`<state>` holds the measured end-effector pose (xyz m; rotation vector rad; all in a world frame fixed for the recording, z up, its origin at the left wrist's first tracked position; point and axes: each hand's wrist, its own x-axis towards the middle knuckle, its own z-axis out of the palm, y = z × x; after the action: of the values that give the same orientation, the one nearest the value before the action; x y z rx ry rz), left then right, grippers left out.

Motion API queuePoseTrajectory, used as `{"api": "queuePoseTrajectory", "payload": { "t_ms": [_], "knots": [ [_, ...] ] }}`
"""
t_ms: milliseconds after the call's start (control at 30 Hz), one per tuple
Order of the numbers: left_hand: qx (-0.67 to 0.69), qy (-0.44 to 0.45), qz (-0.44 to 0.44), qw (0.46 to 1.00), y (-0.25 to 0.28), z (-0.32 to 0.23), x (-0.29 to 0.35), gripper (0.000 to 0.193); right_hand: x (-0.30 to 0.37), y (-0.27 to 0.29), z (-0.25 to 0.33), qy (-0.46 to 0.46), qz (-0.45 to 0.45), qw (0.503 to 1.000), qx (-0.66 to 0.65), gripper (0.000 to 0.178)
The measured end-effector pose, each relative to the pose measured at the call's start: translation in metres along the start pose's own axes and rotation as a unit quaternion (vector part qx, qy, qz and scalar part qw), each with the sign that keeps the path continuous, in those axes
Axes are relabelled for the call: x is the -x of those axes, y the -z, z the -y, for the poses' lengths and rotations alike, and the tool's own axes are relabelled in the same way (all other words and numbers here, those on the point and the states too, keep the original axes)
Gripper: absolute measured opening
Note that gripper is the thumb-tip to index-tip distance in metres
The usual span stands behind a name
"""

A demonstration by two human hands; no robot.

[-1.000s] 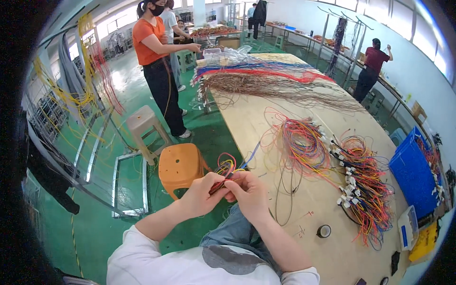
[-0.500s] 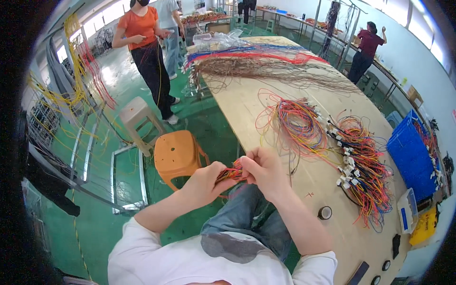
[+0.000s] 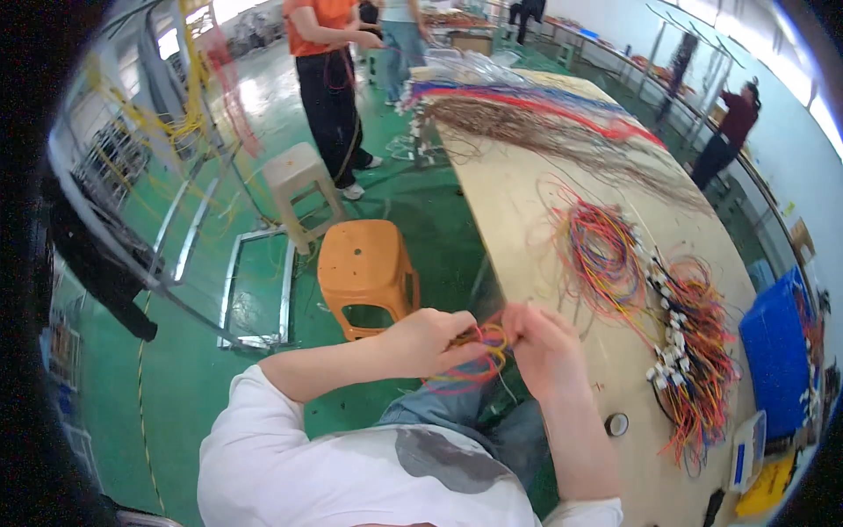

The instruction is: The recorder is bundling and taping multicolored electrical wires together with plastic connectors in a factory setting.

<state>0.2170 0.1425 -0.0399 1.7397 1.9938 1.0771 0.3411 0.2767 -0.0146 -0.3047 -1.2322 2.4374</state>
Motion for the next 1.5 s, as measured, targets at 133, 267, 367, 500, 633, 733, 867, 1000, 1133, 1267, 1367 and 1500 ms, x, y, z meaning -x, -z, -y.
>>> {"api": "queuePoseTrajectory", "payload": {
  "t_ms": [133,267,367,500,633,733,867,1000,1133,1267,1367,1500],
  "knots": [
    [-0.008,0.004,0.043,0.999,0.013,0.008,0.003,0.028,0.007,0.004,0.011,-0.114,0.015,0.954,0.276,0.019],
    [0.003,-0.014,0.073,0.997,0.018,-0.013,0.005,0.033,0.012,0.020,0.007,0.038,-0.015,0.985,0.170,0.017],
    [0.052,-0.012,0.021,0.998,0.008,-0.007,0.000,0.037,0.001,-0.017,0.002,0.036,-0.078,0.995,-0.048,0.022],
    [0.155,0.017,-0.009,0.988,-0.001,-0.006,-0.004,0.035,-0.005,-0.027,0.003,0.059,-0.073,0.986,-0.140,0.026],
    [0.237,0.060,0.087,0.966,-0.001,-0.002,-0.006,0.027,-0.002,-0.026,0.013,-0.022,0.062,0.995,-0.078,0.028],
    [0.574,0.156,0.115,0.796,-0.022,-0.006,-0.011,0.026,-0.005,-0.032,0.021,-0.033,0.064,0.995,-0.075,0.031],
    [0.745,0.164,0.176,0.622,-0.024,-0.001,0.001,0.028,-0.004,-0.032,0.037,0.047,0.111,0.992,-0.037,0.031],
    [0.756,0.152,0.247,0.586,-0.022,-0.003,-0.001,0.019,0.005,-0.028,0.043,0.051,0.101,0.993,-0.034,0.032],
    [0.779,0.203,0.202,0.558,-0.014,-0.014,-0.004,0.017,0.018,-0.012,0.041,0.040,0.118,0.992,0.000,0.036],
    [0.697,0.125,0.265,0.654,0.001,-0.014,0.007,0.017,0.047,-0.024,0.052,0.027,0.207,0.968,0.141,0.039],
    [0.482,0.069,0.404,0.774,0.033,-0.036,0.020,0.018,0.081,-0.044,0.073,-0.009,0.270,0.942,0.200,0.028],
    [0.486,0.089,0.517,0.699,0.049,-0.038,0.029,0.022,0.092,-0.051,0.079,0.062,0.352,0.864,0.356,0.025]
  ]
}}
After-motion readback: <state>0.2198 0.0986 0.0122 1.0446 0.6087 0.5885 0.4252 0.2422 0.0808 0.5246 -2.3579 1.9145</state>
